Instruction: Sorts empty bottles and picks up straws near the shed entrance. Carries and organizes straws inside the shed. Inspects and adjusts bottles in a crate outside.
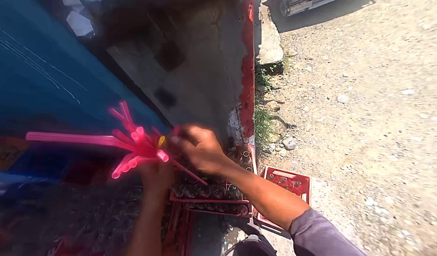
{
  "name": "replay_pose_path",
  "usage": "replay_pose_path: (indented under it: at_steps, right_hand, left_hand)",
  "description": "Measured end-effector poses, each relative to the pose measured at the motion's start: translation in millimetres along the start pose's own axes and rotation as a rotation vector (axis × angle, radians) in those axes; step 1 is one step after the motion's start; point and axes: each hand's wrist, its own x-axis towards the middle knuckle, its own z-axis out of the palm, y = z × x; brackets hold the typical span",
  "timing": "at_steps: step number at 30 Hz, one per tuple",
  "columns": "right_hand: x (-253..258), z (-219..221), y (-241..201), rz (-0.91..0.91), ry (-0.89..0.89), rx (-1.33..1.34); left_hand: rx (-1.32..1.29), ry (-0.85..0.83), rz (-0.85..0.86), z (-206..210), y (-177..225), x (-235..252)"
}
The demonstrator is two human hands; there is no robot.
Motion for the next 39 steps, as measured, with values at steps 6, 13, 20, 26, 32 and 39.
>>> replay_pose_path:
  at_steps: [6, 13, 20, 26, 32, 39]
  right_hand:
    - [-85.2, 20.3, 0.2, 0.007, -0.228, 0.020]
    - [-312.5, -27.3, 135.8, 1.194, -0.880, -1.055]
    - [-323.2, -11.1, 159.5, 1.072, -0.782, -1.212]
    - [-258.2, 115.6, 72.6, 0.563, -0.950, -0.722]
    - [-254.1, 210.8, 22.6, 0.485, -0.986, 0.266]
    - [-284.8, 242.1, 36.7, 0.642, -1.399, 0.092]
  left_hand:
    - [0.236, 0.043, -0.099, -71.2, 5.1, -85.6]
    - [0.517, -0.228, -0.790, -207.6, 16.1, -290.9]
    - [0.525, 0.093, -0.843, -258.0, 18.4, -388.0]
    - [0.381, 0.017, -0.847, -231.6, 44.6, -375.0]
    - [0.348, 0.072, -0.858, -213.2, 64.9, -385.4]
    - [0.401, 0.467, -1.152, -263.0, 107.1, -465.9]
